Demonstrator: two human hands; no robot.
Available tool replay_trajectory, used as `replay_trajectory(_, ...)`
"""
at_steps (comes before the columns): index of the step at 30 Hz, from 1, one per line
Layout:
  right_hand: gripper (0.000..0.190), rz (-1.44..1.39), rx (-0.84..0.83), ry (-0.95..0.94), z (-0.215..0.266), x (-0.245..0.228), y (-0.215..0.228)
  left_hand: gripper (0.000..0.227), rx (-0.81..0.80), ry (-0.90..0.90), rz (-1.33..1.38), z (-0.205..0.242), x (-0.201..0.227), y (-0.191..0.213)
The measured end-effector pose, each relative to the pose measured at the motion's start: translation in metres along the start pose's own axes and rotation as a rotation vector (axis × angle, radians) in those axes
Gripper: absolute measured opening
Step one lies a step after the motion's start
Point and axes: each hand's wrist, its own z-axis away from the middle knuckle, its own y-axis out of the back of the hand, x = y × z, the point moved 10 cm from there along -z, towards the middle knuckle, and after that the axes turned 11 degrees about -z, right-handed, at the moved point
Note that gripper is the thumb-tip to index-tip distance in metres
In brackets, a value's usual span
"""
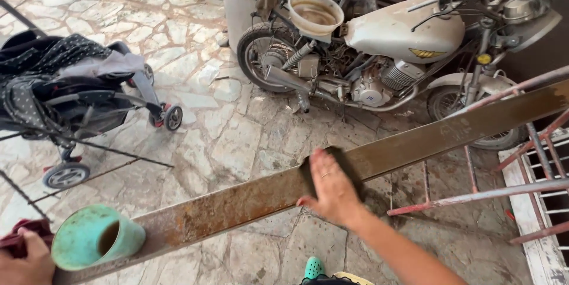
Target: Sanding a long metal beam using a sanding block, water, and a cloth to clean the surface.
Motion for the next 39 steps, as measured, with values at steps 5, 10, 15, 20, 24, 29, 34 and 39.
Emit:
replay_trajectory(5, 0.122, 0.559, 0.173, 0.282, 0.033, -0.051, 0.002, 0.041, -0.018, -0.178, -0.424, -0.018, 0.032, 0.045)
replay_trajectory(10, 0.121, -0.081, -0.120, -0.076, -0.015, -0.033, -0.024, 0.035, -0.016, -0.147, -0.306, -0.022, 0.050, 0.066)
replay_trajectory(15, 0.156, 0.428, 0.189, 0.515, 0.021, -0.176, -0.013, 0.025, -0.040, -0.124, -0.113, -0.031, 0.067, 0.084)
replay_trajectory(20, 0.121, 0.215, -0.043, 0.130, -0.037, -0.101, -0.030, 0.025, -0.057, -0.110, -0.091, -0.030, 0.067, 0.085)
replay_trajectory(24, 0.112, 0.027, -0.500, 0.188, -0.032, -0.193, -0.050, 0.022, -0.030, -0.133, -0.067, -0.034, 0.072, 0.092)
replay_trajectory(29, 0.116, -0.052, -0.398, 0.103, -0.028, -0.140, -0.058, 0.018, -0.042, -0.131, -0.024, -0.035, 0.076, 0.095)
replay_trajectory(34, 0.125, -0.103, 0.100, 0.260, -0.055, -0.175, -0.050, 0.015, 0.067, -0.114, -0.024, -0.031, 0.074, 0.104)
replay_trajectory(39, 0.122, -0.050, -0.403, 0.172, -0.024, -0.199, -0.064, 0.021, -0.047, -0.129, 0.064, -0.038, 0.079, 0.107)
